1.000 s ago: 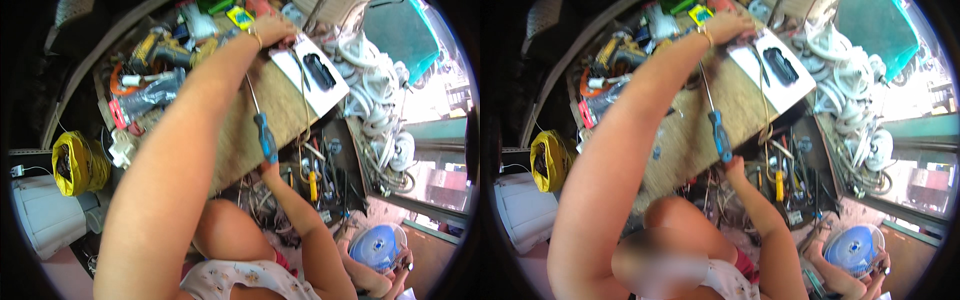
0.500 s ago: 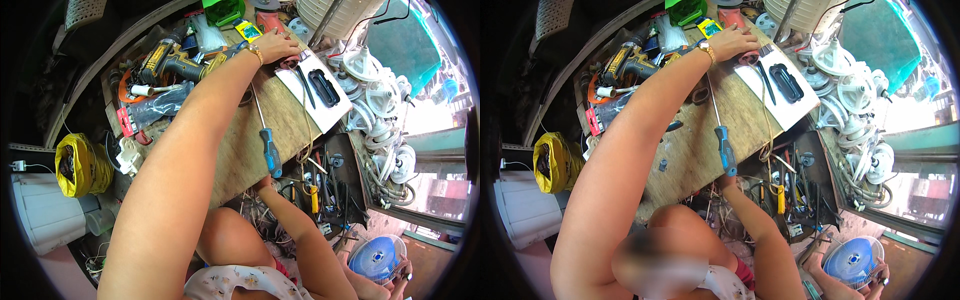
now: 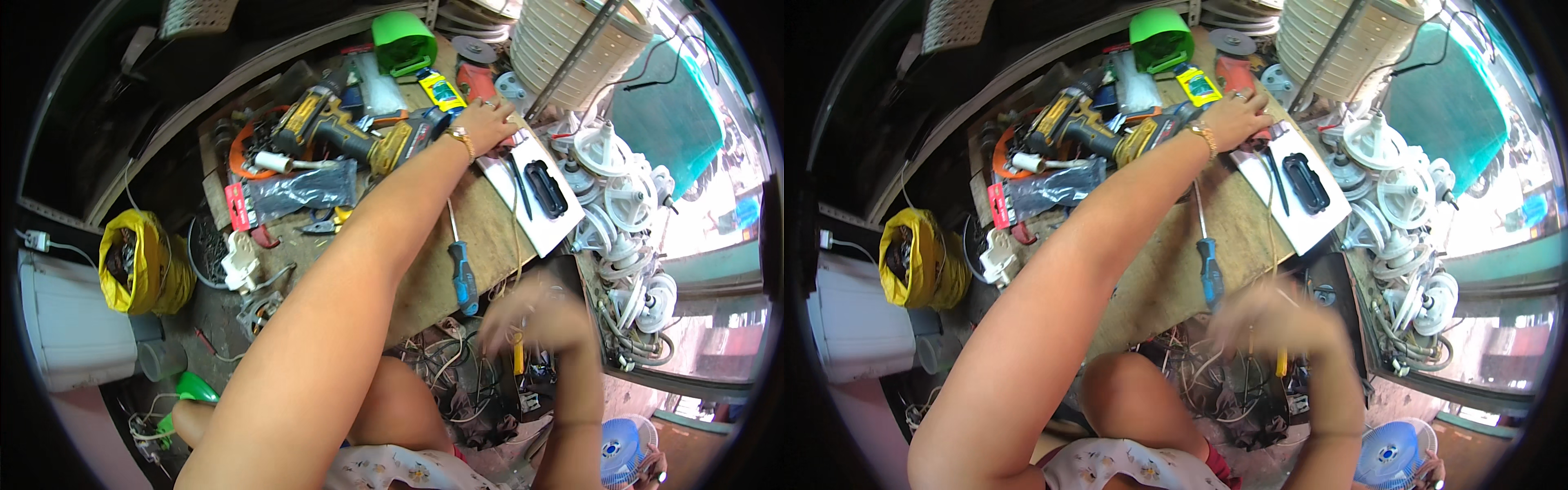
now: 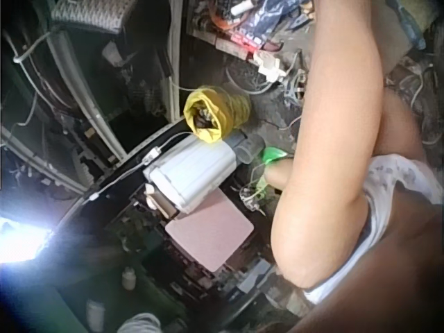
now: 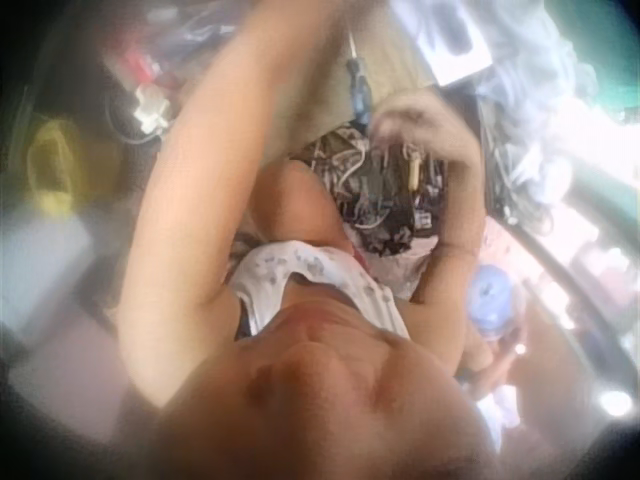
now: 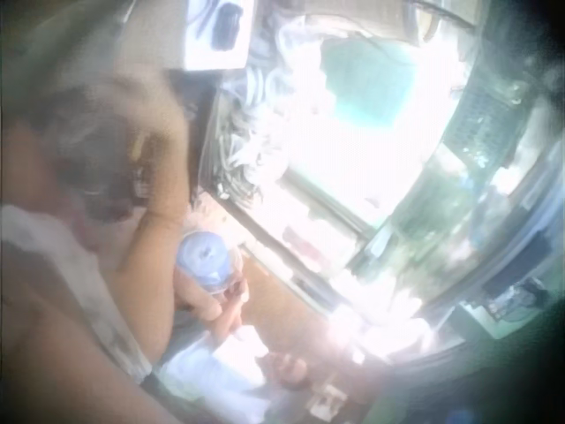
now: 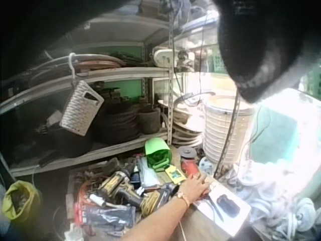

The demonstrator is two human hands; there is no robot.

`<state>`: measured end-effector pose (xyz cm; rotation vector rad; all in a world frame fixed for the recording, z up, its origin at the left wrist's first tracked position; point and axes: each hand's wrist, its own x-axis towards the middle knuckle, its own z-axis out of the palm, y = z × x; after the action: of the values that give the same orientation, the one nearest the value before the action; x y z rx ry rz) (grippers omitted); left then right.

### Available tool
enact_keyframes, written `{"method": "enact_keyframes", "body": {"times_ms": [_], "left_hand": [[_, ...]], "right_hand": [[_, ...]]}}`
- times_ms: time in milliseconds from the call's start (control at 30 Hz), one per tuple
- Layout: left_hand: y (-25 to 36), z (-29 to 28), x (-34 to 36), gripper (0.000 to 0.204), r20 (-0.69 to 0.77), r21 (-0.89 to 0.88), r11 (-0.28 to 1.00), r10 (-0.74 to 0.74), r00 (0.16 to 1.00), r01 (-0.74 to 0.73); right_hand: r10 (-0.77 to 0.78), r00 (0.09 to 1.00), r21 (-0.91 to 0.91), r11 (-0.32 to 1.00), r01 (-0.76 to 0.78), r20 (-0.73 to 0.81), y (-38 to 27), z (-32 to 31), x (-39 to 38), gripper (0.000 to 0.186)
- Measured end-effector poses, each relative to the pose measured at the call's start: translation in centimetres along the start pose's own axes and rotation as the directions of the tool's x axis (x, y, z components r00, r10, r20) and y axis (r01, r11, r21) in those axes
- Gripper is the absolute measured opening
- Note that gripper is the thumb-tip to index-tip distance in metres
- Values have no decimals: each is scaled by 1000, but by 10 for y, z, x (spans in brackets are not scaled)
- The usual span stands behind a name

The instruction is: The person disassembles an electric fan motor by hand, using a hammer to tap components loose, a drill to remove screws, and an angle grinder to cut through a metal casing while sparks fly. They then use pliers and a screwdriver to work on the internal copper wiring and housing components.

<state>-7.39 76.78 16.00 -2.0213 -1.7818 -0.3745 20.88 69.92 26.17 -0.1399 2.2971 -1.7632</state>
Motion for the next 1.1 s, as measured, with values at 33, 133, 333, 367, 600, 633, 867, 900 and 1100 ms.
{"method": "enact_keyframes", "body": {"times_ms": [33, 133, 333, 367, 600, 633, 867, 900, 1100], "left_hand": [[8, 7, -4, 28, -10, -53, 997, -64, 998, 64], [33, 1, -7, 36, -12, -71, 974, -215, 976, 214], [100, -58, -55, 38, 118, 104, 950, -306, 945, 294], [102, -69, -79, 35, 261, 113, 968, -248, 933, 226], [61, -265, -171, 30, -20, -456, 890, -20, 1000, 9], [44, -285, -185, 32, -101, -551, 833, -119, 988, 44], [30, -320, -248, 44, -139, -912, 326, -817, 560, 250], [41, -322, -246, 54, -99, -919, 284, -837, 538, 272], [133, -327, -224, 99, 16, -975, -149, -782, 623, -162]], "right_hand": [[35, 883, -378, 895, -236, -469, 2, -30, 15, 23], [-334, 474, -524, 774, -355, -815, 50, -185, 133, 51], [223, 401, -309, 356, -882, -888, 119, -240, 244, 85], [268, 301, -230, 265, -936, -915, 118, -219, 256, 91], [92, 339, -278, 396, -875, -936, 89, -221, 220, 87], [58, 345, -294, 402, -867, -937, 76, -230, 206, 84], [18, 642, 37, 999, 16, -766, -70, -176, 169, 53], [31, 716, 205, 966, 158, -697, -84, -151, 166, 49], [-173, 886, 489, 781, 389, -430, -165, 53, 143, 64]]}}
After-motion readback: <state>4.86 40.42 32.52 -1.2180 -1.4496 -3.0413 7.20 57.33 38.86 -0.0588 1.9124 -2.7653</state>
